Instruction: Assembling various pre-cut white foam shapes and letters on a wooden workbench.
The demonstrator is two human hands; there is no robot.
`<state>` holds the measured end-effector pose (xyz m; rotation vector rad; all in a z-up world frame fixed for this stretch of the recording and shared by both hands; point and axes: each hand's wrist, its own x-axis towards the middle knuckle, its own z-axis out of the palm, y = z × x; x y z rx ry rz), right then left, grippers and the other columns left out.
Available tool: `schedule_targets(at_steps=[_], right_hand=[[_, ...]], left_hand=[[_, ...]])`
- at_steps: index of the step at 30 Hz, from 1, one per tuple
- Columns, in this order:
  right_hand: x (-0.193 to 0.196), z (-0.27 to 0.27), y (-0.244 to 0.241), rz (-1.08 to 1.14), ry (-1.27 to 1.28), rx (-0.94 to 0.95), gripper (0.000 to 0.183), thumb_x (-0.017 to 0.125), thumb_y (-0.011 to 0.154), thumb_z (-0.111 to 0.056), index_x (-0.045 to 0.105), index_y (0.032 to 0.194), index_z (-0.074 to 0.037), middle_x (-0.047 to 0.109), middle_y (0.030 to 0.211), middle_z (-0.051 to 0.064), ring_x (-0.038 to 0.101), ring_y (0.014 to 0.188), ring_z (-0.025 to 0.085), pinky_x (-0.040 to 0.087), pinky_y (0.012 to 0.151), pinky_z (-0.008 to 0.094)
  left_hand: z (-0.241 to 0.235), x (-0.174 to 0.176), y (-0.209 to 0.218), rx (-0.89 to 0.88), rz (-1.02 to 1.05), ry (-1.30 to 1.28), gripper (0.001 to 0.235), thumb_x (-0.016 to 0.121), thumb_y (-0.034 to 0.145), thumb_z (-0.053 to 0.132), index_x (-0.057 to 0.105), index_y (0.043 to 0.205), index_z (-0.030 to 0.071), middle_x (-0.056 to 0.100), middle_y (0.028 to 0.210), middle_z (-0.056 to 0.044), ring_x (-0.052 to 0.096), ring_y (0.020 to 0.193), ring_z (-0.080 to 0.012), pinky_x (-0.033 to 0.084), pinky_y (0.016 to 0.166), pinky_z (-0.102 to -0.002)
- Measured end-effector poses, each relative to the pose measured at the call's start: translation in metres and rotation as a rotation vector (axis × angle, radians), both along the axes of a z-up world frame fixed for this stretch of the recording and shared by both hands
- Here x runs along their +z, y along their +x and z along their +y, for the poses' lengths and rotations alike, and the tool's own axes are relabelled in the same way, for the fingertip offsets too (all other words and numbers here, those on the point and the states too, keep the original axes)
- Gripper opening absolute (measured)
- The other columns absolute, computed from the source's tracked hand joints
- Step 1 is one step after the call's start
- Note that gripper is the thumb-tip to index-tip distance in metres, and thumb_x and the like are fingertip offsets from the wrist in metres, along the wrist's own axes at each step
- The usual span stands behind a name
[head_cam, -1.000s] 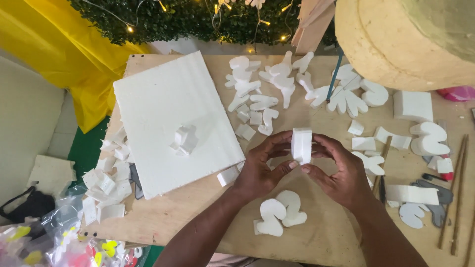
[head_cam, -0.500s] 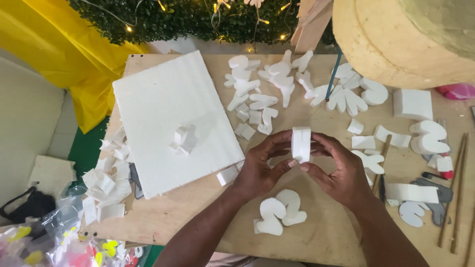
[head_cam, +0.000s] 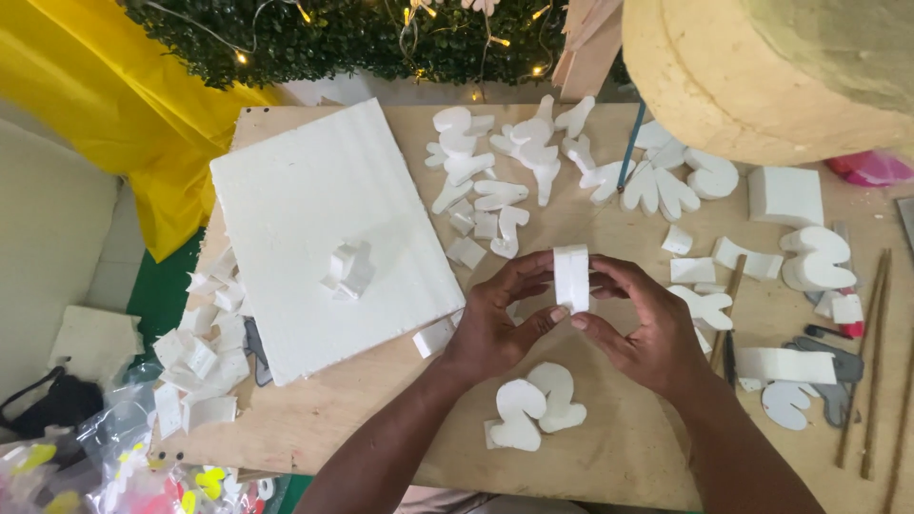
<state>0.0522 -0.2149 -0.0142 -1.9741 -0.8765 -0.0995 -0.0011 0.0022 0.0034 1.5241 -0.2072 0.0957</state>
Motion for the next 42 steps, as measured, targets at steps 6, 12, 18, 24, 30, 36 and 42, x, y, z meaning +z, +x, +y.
schedule_targets(at_steps=[6,12,18,24,30,36,42], right_hand=[[0.01,0.007,-0.006,0.089,0.045,0.008,0.061,0.078,0.086,-0.018,0.053,0.138,0.003,0.067,0.126,0.02,0.073,0.109,0.04,0.063,0.088,0.05],[0.019,0.008,-0.007,0.134,0.077,0.03,0.057,0.075,0.088,-0.015,0.051,0.137,0.003,0.065,0.124,0.021,0.072,0.109,0.04,0.064,0.088,0.05],[0.021,0.01,-0.006,0.134,0.122,0.035,0.057,0.076,0.087,-0.012,0.052,0.137,0.003,0.065,0.125,0.021,0.071,0.11,0.04,0.063,0.087,0.049],[0.025,-0.003,0.006,0.083,0.148,-0.112,0.061,0.076,0.083,-0.003,0.051,0.139,0.004,0.064,0.125,0.022,0.068,0.114,0.043,0.06,0.088,0.053],[0.062,-0.025,0.018,-0.053,0.124,-0.296,0.061,0.067,0.085,0.012,0.044,0.142,0.011,0.057,0.124,0.033,0.061,0.112,0.053,0.056,0.089,0.062],[0.1,-0.035,0.026,-0.061,-0.104,-0.516,0.066,0.07,0.086,0.015,0.039,0.143,0.02,0.053,0.126,0.047,0.057,0.117,0.064,0.055,0.091,0.06],[0.054,-0.075,0.083,-0.044,-0.497,-0.537,0.064,0.075,0.085,-0.001,0.056,0.144,0.012,0.061,0.124,0.036,0.063,0.114,0.056,0.059,0.089,0.059]], left_hand=[[0.001,-0.001,0.001,0.005,0.001,0.052,0.059,0.079,0.088,0.006,0.054,0.14,-0.001,0.068,0.128,-0.021,0.061,0.127,-0.0389,0.049,0.109,-0.055],[0.002,0.0,0.003,0.033,-0.054,0.125,0.06,0.083,0.085,0.01,0.057,0.138,0.0,0.069,0.124,-0.021,0.065,0.121,-0.04,0.052,0.105,-0.055],[0.004,-0.01,0.004,0.07,-0.136,0.255,0.063,0.086,0.081,0.015,0.059,0.136,0.001,0.07,0.12,-0.02,0.067,0.116,-0.0393,0.054,0.102,-0.053],[0.004,-0.009,0.006,0.092,-0.214,0.333,0.057,0.085,0.082,0.015,0.06,0.132,-0.001,0.069,0.12,-0.023,0.068,0.113,-0.0426,0.056,0.099,-0.052],[0.007,-0.016,0.007,0.125,-0.276,0.346,0.046,0.081,0.087,0.008,0.063,0.128,-0.001,0.07,0.116,-0.021,0.07,0.11,-0.0418,0.058,0.096,-0.051],[0.007,-0.018,0.007,0.114,-0.337,0.384,0.037,0.077,0.088,0.0,0.066,0.123,-0.002,0.071,0.111,-0.018,0.072,0.108,-0.0378,0.06,0.094,-0.047],[0.008,-0.014,0.006,0.119,-0.376,0.436,0.032,0.076,0.09,0.002,0.068,0.121,0.0,0.071,0.109,-0.016,0.072,0.106,-0.0353,0.061,0.091,-0.045]])
